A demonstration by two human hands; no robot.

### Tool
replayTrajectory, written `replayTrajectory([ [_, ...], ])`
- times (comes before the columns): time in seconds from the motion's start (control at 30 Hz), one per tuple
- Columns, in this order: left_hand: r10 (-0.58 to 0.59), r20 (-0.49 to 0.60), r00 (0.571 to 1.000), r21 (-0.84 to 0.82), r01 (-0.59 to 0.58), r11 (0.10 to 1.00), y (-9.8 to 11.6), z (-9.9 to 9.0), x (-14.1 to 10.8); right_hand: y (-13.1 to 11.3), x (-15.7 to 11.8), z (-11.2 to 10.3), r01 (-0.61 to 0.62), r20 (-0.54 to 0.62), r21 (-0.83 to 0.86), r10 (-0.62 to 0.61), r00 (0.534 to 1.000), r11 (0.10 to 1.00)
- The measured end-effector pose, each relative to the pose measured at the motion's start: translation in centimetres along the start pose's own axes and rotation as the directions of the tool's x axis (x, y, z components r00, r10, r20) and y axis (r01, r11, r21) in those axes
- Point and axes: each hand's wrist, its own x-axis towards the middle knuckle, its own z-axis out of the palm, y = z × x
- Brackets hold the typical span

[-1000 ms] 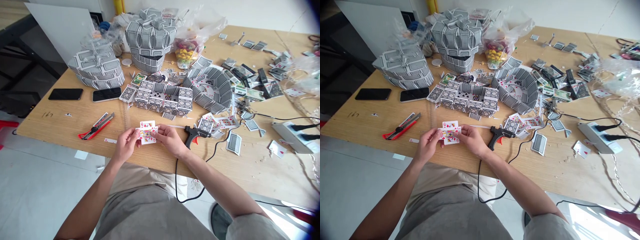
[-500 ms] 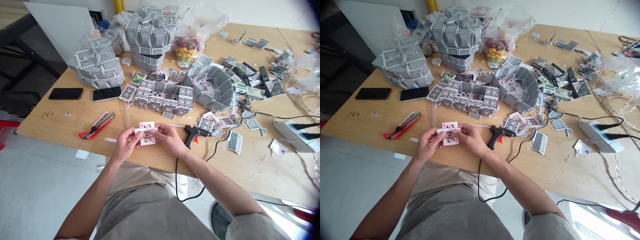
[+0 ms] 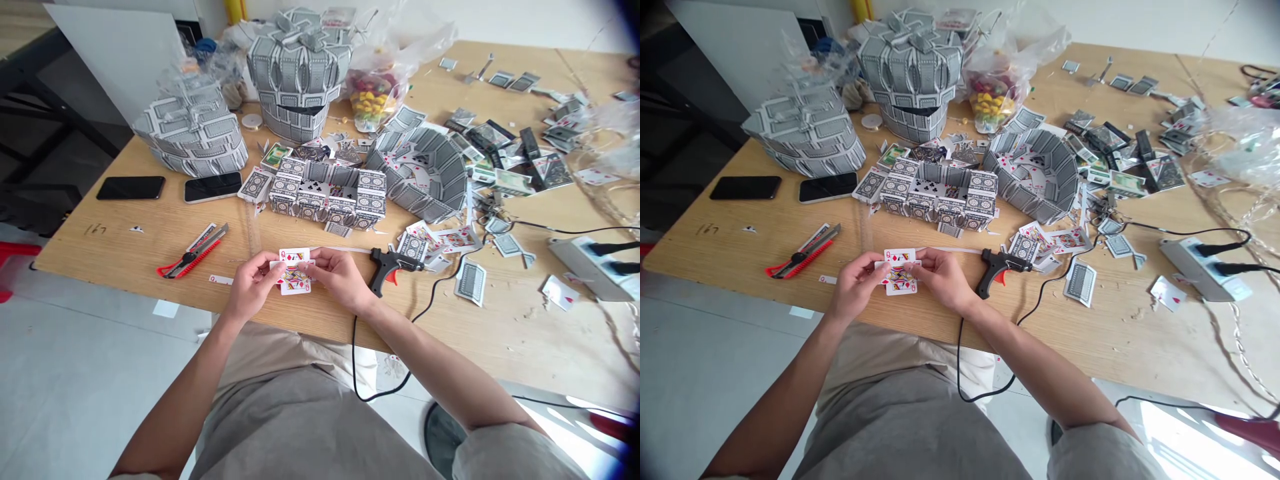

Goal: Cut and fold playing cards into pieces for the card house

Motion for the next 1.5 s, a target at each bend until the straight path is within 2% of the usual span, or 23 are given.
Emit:
replayTrajectory([
  [0.6,0.069,-0.023,0.997,0.026,-0.068,0.997,-0.73,-0.16,0.13,0.04,0.20,-0.27,-0.025,0.027,-0.007,0.026,0.999,1.000],
  [0.93,0.061,-0.015,0.998,0.042,-0.060,0.997,-0.91,-0.27,-0.06,-0.04,0.18,-0.39,-0.021,0.021,-0.061,0.022,1.000,0.998],
  [1.17,0.080,0.010,0.997,0.045,-0.080,0.996,-0.80,-0.36,0.01,-0.18,0.22,-0.22,0.043,0.019,-0.081,-0.041,0.999,0.996],
  [1.5,0.038,-0.011,0.999,0.005,-0.038,0.999,-0.62,-0.29,-0.07,-0.11,0.14,-0.31,0.080,0.021,-0.110,-0.078,0.997,0.991],
])
